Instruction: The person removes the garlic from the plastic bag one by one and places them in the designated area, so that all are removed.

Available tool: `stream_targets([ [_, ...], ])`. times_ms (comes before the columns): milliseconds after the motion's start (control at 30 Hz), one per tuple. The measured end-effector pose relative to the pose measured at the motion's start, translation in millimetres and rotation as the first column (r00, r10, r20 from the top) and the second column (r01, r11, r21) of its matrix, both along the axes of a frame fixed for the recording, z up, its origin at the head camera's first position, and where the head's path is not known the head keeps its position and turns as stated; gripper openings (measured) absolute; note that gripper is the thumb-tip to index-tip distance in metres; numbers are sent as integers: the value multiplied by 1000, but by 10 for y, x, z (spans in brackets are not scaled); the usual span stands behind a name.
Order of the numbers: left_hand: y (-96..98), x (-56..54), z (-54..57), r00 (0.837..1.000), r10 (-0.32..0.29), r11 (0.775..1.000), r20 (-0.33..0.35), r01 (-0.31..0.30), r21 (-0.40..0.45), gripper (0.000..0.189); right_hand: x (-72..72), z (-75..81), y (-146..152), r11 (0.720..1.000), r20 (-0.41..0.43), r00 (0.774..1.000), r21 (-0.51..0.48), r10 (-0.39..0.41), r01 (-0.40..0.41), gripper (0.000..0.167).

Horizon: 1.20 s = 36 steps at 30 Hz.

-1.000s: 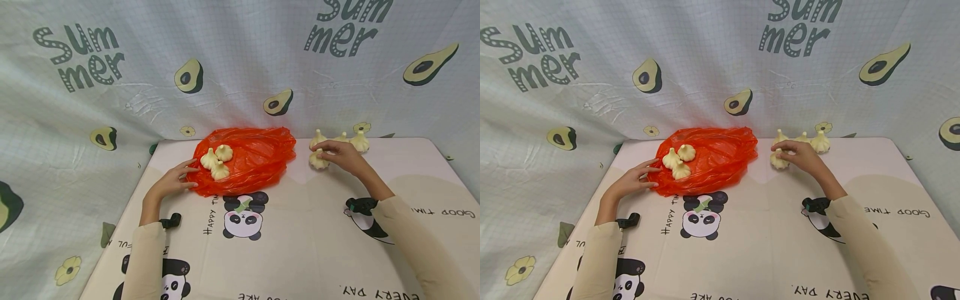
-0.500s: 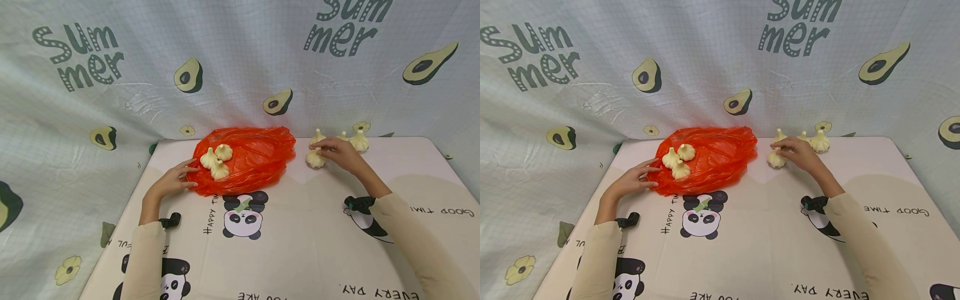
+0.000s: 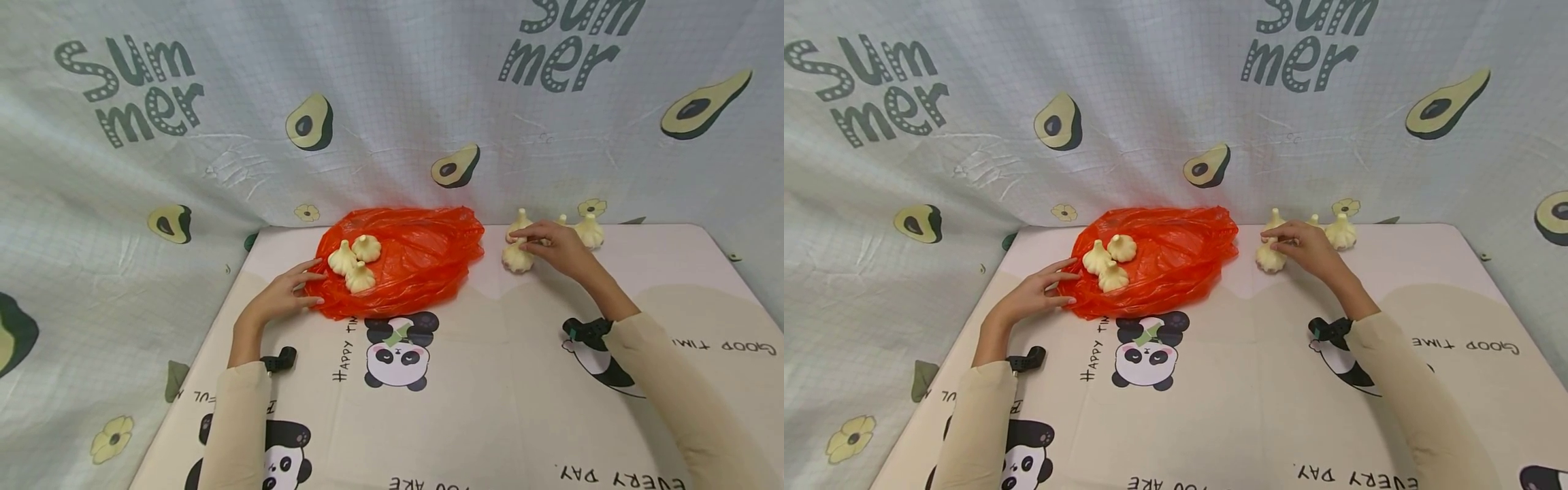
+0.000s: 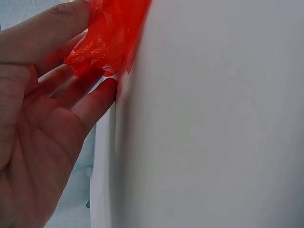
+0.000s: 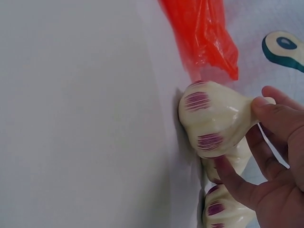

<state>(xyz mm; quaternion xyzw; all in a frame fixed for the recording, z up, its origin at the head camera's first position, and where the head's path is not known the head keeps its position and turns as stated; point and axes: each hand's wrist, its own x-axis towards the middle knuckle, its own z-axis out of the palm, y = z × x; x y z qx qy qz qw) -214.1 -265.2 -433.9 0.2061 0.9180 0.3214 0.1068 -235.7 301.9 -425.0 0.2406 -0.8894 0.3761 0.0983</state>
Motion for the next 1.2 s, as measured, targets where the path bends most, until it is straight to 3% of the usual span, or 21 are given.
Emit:
stream_targets([
  [300,5,13,4,1000,-6,1000,8,6,6,53,24,26,-27,1000,76,997,-8,3,-2,28],
  [600,-5,4,4,1000,-6,1000,3,6,3,53,-2,56,-25,999,150,987,16,-51,49,26],
  [933,-1,4,13,1000,-6,1000,4,6,-3,54,15,96,36,998,43,999,60,-14,11,23],
  [1200,4,6,20,1000,-7,1000,7,7,-7,53,32,81,67,999,33,999,51,-20,18,24],
])
